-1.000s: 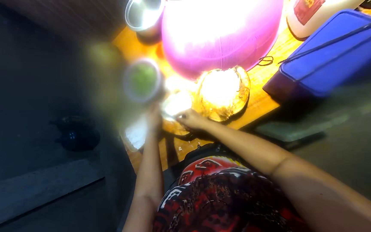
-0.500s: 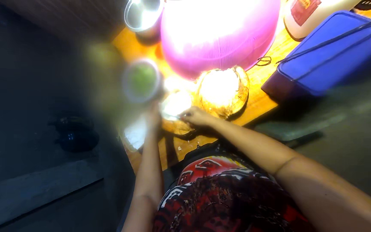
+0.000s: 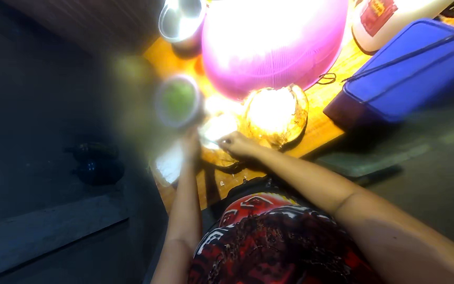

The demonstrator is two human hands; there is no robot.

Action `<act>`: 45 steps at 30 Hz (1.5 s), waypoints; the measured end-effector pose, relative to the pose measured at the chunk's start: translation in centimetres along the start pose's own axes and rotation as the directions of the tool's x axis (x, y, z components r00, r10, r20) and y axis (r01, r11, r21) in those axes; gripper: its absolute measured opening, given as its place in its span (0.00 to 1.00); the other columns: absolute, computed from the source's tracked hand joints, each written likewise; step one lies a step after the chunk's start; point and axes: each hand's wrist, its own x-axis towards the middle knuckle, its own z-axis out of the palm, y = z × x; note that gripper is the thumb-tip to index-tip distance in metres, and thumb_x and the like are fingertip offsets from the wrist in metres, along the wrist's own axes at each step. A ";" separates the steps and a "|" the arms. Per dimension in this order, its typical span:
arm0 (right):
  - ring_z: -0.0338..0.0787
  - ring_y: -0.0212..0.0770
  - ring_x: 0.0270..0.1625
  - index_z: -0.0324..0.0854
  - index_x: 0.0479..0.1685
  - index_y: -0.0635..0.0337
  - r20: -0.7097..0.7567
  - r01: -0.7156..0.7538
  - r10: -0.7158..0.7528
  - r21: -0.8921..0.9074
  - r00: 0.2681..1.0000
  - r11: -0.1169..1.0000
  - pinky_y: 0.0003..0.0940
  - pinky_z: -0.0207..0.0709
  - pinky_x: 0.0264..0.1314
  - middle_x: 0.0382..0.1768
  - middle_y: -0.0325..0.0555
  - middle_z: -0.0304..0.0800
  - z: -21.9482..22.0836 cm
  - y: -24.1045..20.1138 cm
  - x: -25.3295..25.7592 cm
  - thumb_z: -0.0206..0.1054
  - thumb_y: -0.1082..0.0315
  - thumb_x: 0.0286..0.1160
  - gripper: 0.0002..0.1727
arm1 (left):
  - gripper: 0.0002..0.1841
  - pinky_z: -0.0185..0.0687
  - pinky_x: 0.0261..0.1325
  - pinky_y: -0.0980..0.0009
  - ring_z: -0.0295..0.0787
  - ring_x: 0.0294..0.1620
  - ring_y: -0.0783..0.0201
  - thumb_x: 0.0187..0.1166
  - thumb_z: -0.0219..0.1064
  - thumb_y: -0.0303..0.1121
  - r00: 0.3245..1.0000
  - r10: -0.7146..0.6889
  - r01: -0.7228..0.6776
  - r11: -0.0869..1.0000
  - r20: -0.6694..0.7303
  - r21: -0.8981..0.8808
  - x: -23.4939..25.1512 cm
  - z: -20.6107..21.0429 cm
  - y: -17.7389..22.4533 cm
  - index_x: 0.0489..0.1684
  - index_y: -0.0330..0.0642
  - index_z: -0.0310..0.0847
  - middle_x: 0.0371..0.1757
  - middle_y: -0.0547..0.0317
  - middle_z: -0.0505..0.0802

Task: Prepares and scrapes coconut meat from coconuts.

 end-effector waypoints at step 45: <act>0.77 0.31 0.19 0.85 0.67 0.62 -0.046 -0.005 0.014 0.196 0.999 0.980 0.27 0.75 0.24 0.26 0.46 0.85 1.7 0.9 0.4 0.60 0.67 0.90 0.16 | 0.14 0.81 0.55 0.74 0.86 0.46 0.74 0.90 0.56 0.30 1.000 -0.001 0.001 1.000 0.005 -0.009 -0.3 0.1 0.3 0.60 0.32 0.84 0.51 0.53 0.92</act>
